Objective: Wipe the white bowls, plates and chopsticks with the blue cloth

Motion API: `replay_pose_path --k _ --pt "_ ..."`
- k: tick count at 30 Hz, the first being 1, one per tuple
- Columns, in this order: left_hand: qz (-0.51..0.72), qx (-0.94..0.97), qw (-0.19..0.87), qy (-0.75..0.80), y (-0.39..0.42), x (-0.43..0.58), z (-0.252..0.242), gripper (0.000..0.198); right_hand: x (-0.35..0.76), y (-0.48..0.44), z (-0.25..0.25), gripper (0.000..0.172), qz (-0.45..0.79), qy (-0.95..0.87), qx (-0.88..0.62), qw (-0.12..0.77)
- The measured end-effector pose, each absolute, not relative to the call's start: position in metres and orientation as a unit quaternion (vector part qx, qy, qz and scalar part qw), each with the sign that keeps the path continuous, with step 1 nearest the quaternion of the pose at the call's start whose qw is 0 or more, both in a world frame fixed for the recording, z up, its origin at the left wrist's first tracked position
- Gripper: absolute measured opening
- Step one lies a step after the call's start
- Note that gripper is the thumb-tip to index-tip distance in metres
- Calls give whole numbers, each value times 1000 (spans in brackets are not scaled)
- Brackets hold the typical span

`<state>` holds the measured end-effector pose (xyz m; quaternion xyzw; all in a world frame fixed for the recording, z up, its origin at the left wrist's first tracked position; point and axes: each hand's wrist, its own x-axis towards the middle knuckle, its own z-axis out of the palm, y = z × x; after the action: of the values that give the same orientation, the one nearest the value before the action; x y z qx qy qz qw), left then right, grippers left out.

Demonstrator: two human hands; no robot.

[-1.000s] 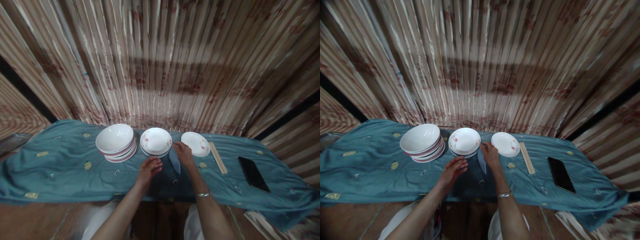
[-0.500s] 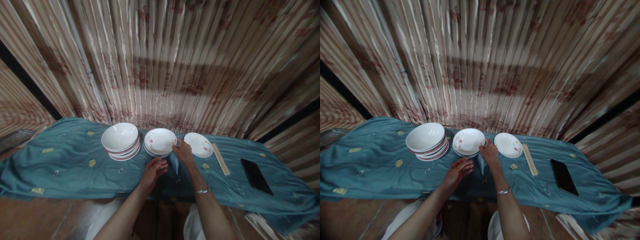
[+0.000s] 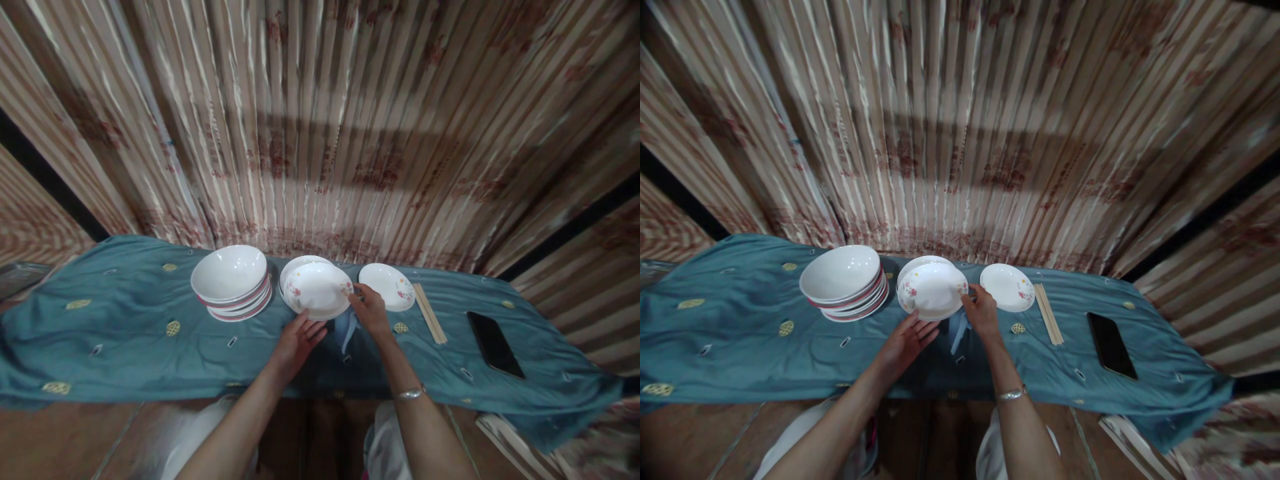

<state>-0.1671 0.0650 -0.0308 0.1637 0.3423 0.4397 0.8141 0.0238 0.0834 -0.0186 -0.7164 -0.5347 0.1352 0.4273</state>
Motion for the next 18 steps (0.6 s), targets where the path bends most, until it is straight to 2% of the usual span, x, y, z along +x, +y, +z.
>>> replay_pose_path --k 4,12,18 --pt "470 148 808 323 65 -166 -34 6 25 79 -18 33 144 -534 -719 421" --pt "493 174 798 300 65 -171 -44 17 38 77 -25 37 215 -578 -666 420" --pt "501 196 782 314 60 -170 -38 21 51 75 -22 46 103 -529 -692 480"
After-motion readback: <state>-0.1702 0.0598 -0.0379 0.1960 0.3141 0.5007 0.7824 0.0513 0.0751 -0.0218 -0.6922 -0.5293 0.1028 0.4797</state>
